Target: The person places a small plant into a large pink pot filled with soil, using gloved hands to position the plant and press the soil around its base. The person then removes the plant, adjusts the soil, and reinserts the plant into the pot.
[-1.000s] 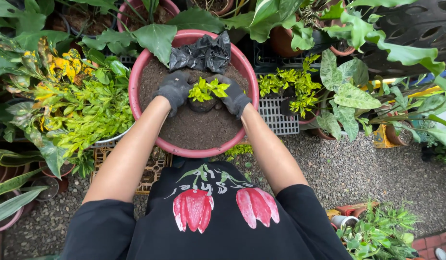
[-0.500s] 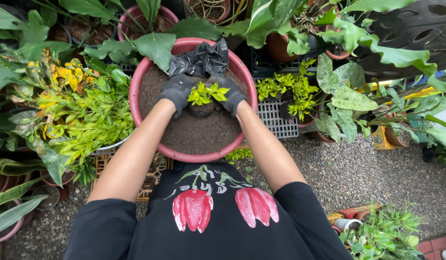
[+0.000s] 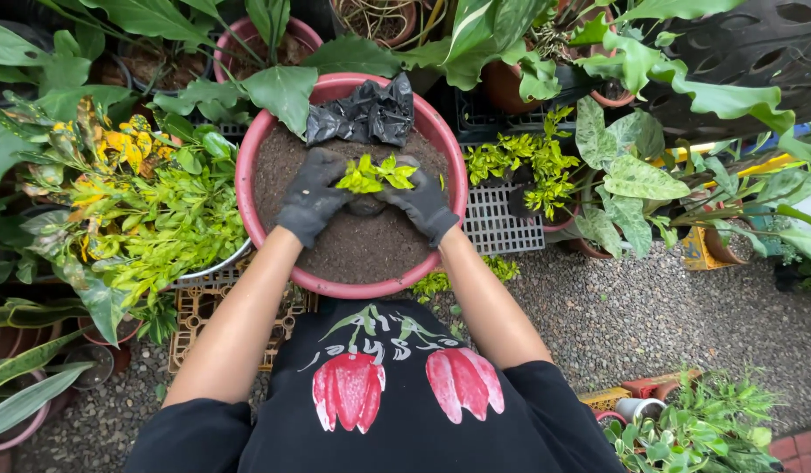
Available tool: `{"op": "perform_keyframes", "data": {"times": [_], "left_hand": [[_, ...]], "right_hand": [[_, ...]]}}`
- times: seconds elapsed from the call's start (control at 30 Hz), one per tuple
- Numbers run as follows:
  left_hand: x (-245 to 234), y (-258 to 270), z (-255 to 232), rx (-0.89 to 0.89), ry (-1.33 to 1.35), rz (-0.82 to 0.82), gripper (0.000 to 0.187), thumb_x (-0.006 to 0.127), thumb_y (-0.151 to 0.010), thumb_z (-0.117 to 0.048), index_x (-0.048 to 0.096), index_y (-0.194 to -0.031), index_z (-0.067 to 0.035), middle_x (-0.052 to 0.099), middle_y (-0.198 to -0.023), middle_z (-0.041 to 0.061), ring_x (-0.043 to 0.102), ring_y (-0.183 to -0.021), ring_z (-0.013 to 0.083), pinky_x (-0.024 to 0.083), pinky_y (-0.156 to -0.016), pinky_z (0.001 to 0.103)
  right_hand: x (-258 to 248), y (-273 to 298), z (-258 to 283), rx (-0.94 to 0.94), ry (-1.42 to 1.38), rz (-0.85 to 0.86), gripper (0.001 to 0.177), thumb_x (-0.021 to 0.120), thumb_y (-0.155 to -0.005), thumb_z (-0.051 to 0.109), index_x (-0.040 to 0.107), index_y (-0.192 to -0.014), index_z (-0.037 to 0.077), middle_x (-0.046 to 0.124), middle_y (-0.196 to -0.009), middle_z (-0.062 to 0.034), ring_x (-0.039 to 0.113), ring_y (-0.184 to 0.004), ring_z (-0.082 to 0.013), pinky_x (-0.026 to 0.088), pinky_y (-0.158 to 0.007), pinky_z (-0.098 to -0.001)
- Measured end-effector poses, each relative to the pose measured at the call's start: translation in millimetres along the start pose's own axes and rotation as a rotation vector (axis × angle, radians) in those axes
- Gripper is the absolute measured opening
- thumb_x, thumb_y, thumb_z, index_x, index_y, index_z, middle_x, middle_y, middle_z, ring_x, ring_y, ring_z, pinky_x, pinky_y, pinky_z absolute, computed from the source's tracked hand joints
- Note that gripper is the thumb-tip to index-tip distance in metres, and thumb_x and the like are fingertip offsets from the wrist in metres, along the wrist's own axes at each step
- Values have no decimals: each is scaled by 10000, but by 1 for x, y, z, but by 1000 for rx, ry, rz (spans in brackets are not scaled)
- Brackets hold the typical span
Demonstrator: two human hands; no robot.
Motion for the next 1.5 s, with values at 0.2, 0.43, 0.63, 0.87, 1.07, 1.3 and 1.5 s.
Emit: {"op": "perform_keyframes", "data": {"times": [0.2,0.43,0.63,0.87,1.07,1.3,1.5], "left_hand": [[1,-14,-7,78,-248,28,233,797,-761,-137,794,-993,-138,611,-1131,118,633,-1052,303,543,-908,400],[-4,-45,-37,-153,-414,308,235,794,-741,-180,821,-974,-200,610,-1160,141,614,-1065,346,509,-931,415],[-9,-39,-38,-243,-350,294,173,765,-790,-170,782,-962,-176,616,-1191,101,621,-1088,323,505,-930,418],[-16,-10,-35,-368,-120,28,554,788,-729,-267,614,-1216,-68,671,-1149,185,667,-1081,349,534,-972,441],[-7,5,-52,-796,-161,216,894,838,-732,-504,487,-1429,-68,625,-1340,226,631,-1207,388,500,-1028,453],[-8,15,-39,-451,-137,121,960,890,-720,-549,504,-1428,-26,593,-1378,254,573,-1275,391,451,-1080,453],[-19,-11,-74,-239,-152,10,775,878,-680,-436,668,-1355,-119,632,-1212,243,606,-1139,398,487,-986,470]], "right_hand": [[5,-4,-16,94,29,-59,425,798,-812,1,678,-1218,25,716,-1191,-64,691,-1104,-171,542,-998,-320],[2,-6,-7,108,74,-56,427,858,-793,52,675,-1179,37,759,-1119,-65,724,-1035,-172,568,-946,-321],[1,-3,-4,-52,357,-108,450,898,-764,90,685,-1157,34,732,-1114,-94,704,-1041,-189,569,-927,-339],[0,8,7,116,18,-10,659,815,-820,37,499,-1399,29,670,-1238,-118,662,-1083,-213,559,-972,-358],[13,5,-8,131,119,69,663,863,-810,96,490,-1355,34,651,-1299,-144,657,-1151,-241,510,-1035,-377],[-43,6,-12,88,626,95,565,709,-915,297,635,-1427,70,657,-1366,-158,617,-1328,-336,503,-1165,-407],[14,12,71,75,1118,342,983,926,-621,652,582,-1208,-56,614,-1255,-252,553,-1232,-439,449,-1046,-492]]}}
Point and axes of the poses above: each hand's wrist, its own y-axis away from the middle knuckle, its own x-axis out of the palm, z = x × y, the point moved 3 cm from there along -y, towards the middle knuckle
